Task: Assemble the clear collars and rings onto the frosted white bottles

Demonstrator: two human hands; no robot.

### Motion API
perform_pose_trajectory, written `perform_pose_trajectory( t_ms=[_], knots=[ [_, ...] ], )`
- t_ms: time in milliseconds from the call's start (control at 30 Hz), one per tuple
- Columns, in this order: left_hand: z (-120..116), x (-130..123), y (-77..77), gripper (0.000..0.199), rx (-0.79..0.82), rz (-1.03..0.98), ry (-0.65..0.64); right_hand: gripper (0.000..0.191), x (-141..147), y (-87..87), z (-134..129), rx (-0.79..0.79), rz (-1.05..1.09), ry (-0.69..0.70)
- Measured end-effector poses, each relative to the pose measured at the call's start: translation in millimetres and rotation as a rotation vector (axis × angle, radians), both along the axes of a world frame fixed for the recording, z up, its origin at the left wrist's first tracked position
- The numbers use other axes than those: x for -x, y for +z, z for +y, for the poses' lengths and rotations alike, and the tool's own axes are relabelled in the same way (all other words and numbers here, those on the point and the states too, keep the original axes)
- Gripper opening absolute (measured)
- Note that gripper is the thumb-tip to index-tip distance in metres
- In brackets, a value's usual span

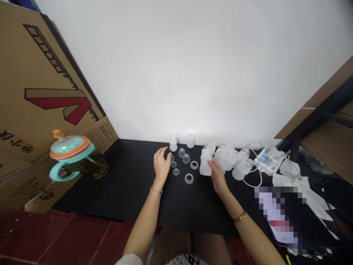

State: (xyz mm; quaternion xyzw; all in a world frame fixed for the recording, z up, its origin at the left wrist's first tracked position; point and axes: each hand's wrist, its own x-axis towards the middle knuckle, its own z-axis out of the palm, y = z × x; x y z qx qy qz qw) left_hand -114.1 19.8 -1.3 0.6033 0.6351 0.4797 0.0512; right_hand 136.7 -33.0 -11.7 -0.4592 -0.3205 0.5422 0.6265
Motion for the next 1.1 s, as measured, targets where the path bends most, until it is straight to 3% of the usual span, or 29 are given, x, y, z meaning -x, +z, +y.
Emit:
perform_pose_trajectory(
  t_ms=[167,367,467,567,667,967,1100],
  knots=[
    [9,3,-16.1,0.037,0.194,0.117,-0.024,0.043,6,0.7,-3,0.010,-0.016,0.058],
    [8,1,-14.6,0.034,0.267,0.069,-0.020,0.039,7,4.0,-5,0.010,-0.008,0.071],
    [9,2,-8.5,0.035,0.152,-0.181,-0.033,0.041,6,4.7,-6,0.021,-0.023,0.077],
    [8,1,-0.7,0.041,0.042,-0.634,-0.160,0.045,6,5.1,-7,0.020,-0.066,0.081],
    [5,-4,5.4,0.047,0.075,-0.994,-0.279,0.046,6,5.6,-8,0.000,-0.116,0.104],
    [-6,-20,10.8,0.042,0.222,-1.202,-0.428,0.046,8,10.6,-11,-0.030,-0.141,0.166],
    [-5,-21,14.9,0.032,0.355,-1.458,-0.463,0.045,9,14.1,-13,-0.063,-0.170,0.183]
  ],
)
